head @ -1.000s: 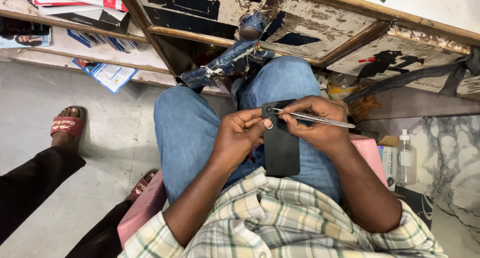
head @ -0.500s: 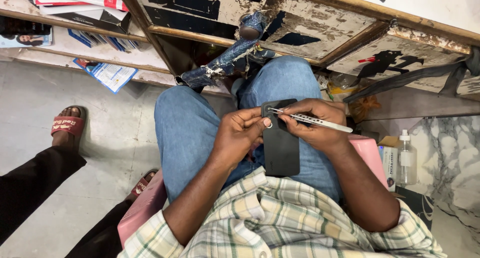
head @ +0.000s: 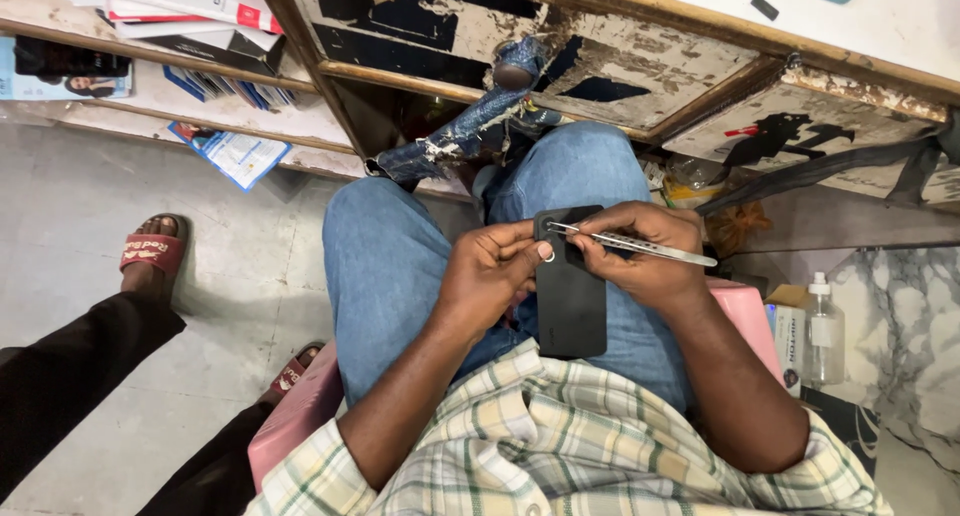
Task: The person works on a disassembled smartphone, handling the internal frame and battery area. They then receive a small circular component and a black phone back cover, and proceed to attach the component to the camera area of the back cover using tweezers.
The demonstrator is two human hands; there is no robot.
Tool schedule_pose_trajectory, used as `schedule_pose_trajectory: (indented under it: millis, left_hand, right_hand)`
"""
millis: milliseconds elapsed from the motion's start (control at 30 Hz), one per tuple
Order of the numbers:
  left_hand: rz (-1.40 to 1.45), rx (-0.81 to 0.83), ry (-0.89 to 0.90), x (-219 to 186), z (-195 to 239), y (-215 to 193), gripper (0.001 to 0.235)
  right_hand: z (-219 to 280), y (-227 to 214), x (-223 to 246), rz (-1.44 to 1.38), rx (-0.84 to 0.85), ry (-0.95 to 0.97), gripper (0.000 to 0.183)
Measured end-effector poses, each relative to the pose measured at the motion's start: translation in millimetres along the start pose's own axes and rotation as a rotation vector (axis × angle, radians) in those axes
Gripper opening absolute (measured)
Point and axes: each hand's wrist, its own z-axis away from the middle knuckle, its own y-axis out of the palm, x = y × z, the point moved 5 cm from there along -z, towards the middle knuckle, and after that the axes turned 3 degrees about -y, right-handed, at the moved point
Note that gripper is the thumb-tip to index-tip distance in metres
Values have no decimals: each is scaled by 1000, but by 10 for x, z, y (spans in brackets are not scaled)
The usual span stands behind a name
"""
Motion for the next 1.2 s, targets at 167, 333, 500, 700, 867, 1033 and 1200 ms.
schedule_pose_trajectory:
  millis: [167,333,500,700,867,1033,1200]
  left_hand:
    - [-8,-13,-15,4,-9,-5,35]
    - [16,-17,-19,14,-10,6,35]
    - [-26,-37,-26,-10,0,10,34]
    - [-6,-16,-22,-69,25,17,34]
    - [-3,-18,-3,-59,-2,-27,34]
    - [-7,-34,53,-205,-89,60,32]
    - [-14,49,140,-858,-80,288,34]
  right_hand:
    - [3,2,-1,-12,-3,-12,16]
    - [17,8,33,12,-37,-91,16]
    - [20,8,155,36,-28,-158,18]
    - [-20,3,296,111,11,-196,20]
    - [-70,12,347,107,12,-195,21]
    - [-240,-148,680,265,-10,-454,21]
    - [-588,-433,1231,367,-39,-546,24]
